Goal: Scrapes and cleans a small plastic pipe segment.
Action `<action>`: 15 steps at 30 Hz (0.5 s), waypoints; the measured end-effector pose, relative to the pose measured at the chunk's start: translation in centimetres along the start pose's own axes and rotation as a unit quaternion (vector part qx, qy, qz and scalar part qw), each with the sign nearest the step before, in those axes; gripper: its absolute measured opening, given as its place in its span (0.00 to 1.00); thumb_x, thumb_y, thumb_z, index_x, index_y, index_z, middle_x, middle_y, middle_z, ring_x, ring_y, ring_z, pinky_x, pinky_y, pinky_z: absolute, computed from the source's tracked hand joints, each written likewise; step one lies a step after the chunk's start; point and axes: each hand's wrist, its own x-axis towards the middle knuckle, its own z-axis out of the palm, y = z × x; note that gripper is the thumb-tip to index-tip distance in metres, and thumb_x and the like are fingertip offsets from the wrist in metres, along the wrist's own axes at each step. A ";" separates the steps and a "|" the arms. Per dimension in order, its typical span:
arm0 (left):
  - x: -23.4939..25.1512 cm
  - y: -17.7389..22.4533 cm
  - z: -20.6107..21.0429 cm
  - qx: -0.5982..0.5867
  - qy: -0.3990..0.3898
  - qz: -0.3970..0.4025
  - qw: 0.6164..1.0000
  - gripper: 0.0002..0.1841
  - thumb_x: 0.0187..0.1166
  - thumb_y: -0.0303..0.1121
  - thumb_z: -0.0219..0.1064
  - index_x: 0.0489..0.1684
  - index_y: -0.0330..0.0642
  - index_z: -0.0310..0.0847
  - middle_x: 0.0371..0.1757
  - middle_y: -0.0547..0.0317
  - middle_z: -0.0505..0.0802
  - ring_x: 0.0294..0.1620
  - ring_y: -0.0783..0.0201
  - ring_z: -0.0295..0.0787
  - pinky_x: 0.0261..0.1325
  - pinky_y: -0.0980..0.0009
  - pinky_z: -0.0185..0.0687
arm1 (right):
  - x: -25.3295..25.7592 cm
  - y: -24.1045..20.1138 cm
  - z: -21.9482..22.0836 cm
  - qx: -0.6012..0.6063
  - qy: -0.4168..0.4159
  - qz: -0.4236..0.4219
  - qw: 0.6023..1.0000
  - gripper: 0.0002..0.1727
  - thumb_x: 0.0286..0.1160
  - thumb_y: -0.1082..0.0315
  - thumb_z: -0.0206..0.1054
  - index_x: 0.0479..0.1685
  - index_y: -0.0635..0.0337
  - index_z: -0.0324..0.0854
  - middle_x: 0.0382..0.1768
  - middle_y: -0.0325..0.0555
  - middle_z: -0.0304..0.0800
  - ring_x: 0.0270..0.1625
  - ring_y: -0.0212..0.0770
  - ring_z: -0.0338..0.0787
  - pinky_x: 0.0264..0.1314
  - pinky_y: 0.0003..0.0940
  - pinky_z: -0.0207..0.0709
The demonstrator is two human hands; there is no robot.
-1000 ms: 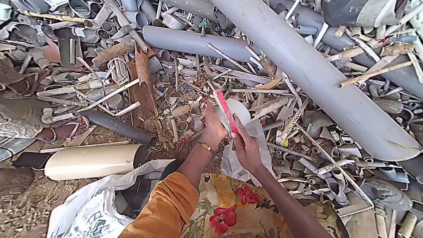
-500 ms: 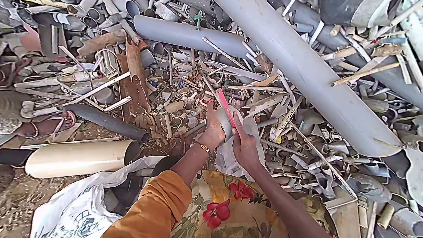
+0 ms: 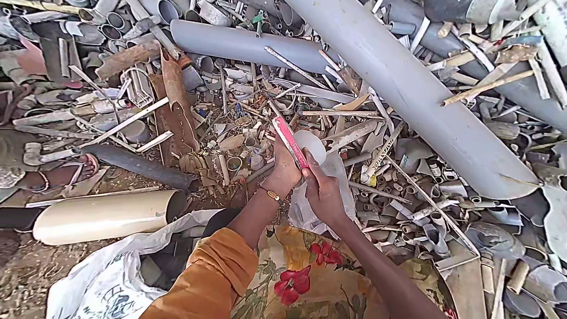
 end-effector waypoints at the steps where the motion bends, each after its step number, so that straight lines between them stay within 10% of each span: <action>1: -0.1 0.0 0.1 0.010 -0.009 -0.009 1.000 0.34 0.85 0.70 0.33 0.64 0.56 0.73 0.50 0.59 0.87 0.49 0.64 0.86 0.48 0.61 0.84 | 0.2 0.3 -0.4 0.031 0.010 0.007 0.999 0.25 0.90 0.67 0.51 0.82 0.68 0.73 0.15 0.43 0.80 0.13 0.32 0.77 0.19 0.28 0.77; 8: -0.6 -0.5 0.6 0.095 0.010 -0.034 0.995 0.40 0.83 0.72 0.39 0.83 0.54 0.67 0.74 0.51 0.82 0.74 0.53 0.78 0.71 0.44 0.75 | 1.1 0.8 -1.1 -0.094 0.065 0.080 0.990 0.26 0.90 0.68 0.50 0.83 0.68 0.70 0.17 0.48 0.84 0.17 0.43 0.82 0.25 0.41 0.80; 11: -0.3 -1.2 0.6 0.081 0.017 0.030 0.996 0.28 0.92 0.60 0.33 0.64 0.52 0.72 0.47 0.59 0.83 0.46 0.67 0.81 0.47 0.68 0.79 | 0.1 -0.4 0.1 -0.128 0.020 -0.004 0.992 0.25 0.87 0.68 0.52 0.79 0.69 0.76 0.16 0.48 0.85 0.17 0.47 0.85 0.24 0.43 0.80; 15: -0.2 -1.4 0.7 0.062 -0.016 0.011 0.998 0.32 0.89 0.65 0.32 0.69 0.55 0.73 0.55 0.60 0.88 0.53 0.65 0.85 0.53 0.63 0.83 | 1.1 1.1 -1.8 -0.084 -0.018 -0.019 0.996 0.26 0.89 0.66 0.52 0.83 0.62 0.74 0.17 0.46 0.83 0.17 0.43 0.80 0.26 0.40 0.78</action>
